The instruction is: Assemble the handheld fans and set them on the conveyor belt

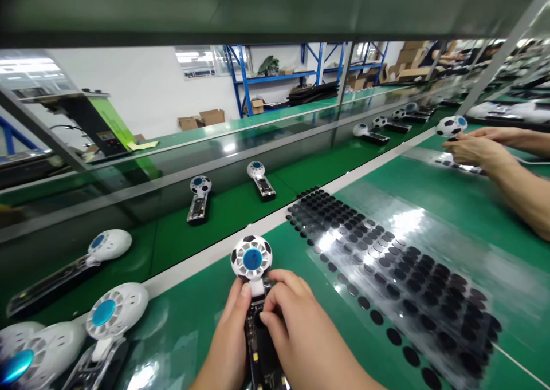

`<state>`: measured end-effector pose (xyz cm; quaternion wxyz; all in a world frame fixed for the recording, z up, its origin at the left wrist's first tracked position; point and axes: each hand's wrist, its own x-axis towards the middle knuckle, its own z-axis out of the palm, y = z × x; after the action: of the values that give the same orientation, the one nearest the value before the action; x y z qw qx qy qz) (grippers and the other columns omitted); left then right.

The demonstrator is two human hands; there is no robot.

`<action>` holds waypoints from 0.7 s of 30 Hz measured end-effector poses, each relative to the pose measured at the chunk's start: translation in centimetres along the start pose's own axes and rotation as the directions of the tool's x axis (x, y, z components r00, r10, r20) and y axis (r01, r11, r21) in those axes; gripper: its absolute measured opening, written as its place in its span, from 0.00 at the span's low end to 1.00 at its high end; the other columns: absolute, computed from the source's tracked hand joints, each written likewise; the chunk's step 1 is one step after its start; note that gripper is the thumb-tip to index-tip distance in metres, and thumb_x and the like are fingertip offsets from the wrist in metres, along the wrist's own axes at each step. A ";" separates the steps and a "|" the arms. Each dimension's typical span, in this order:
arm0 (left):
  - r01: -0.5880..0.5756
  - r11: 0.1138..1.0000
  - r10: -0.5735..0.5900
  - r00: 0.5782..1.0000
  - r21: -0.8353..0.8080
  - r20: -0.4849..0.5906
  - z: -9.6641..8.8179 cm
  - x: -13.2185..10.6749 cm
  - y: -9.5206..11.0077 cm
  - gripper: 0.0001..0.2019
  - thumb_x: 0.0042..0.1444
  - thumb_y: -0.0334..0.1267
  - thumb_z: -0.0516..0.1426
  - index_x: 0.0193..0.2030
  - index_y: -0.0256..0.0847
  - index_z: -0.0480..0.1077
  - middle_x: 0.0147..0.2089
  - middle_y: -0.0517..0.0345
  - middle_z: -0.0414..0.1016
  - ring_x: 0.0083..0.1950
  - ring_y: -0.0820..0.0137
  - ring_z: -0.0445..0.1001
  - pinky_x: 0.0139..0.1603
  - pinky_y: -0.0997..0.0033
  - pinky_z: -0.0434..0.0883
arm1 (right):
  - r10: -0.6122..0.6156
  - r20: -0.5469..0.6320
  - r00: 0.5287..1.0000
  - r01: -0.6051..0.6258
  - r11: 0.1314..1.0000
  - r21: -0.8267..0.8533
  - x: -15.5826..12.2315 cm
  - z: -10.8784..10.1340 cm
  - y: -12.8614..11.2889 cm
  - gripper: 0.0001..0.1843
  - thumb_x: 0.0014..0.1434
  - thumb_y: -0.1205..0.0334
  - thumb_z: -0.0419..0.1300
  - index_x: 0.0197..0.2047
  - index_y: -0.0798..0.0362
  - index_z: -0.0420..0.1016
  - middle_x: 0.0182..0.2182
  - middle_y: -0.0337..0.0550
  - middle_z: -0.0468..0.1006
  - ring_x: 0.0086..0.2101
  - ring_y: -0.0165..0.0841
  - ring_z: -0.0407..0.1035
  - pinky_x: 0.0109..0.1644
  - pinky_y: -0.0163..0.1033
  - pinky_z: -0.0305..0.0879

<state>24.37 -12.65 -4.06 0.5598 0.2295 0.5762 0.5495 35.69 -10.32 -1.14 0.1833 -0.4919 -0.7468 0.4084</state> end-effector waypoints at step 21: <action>-0.025 0.934 0.074 0.989 -0.356 0.124 -0.2 1.3 -1.0 0.46 0.37 0.48 0.64 0.58 0.43 0.42 0.39 0.48 0.77 0.43 0.56 0.75 0.45 0.61 0.67 | -0.003 0.015 1.000 -0.001 0.959 0.284 0.4 1.5 1.8 0.41 0.46 0.60 0.59 0.62 0.49 0.47 0.31 0.37 0.79 0.37 0.37 0.73 0.42 0.36 0.67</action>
<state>24.24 -11.89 -5.53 0.6158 0.1765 0.4226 0.6411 35.52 -10.25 -3.55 0.2465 -0.4571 -0.6822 0.5147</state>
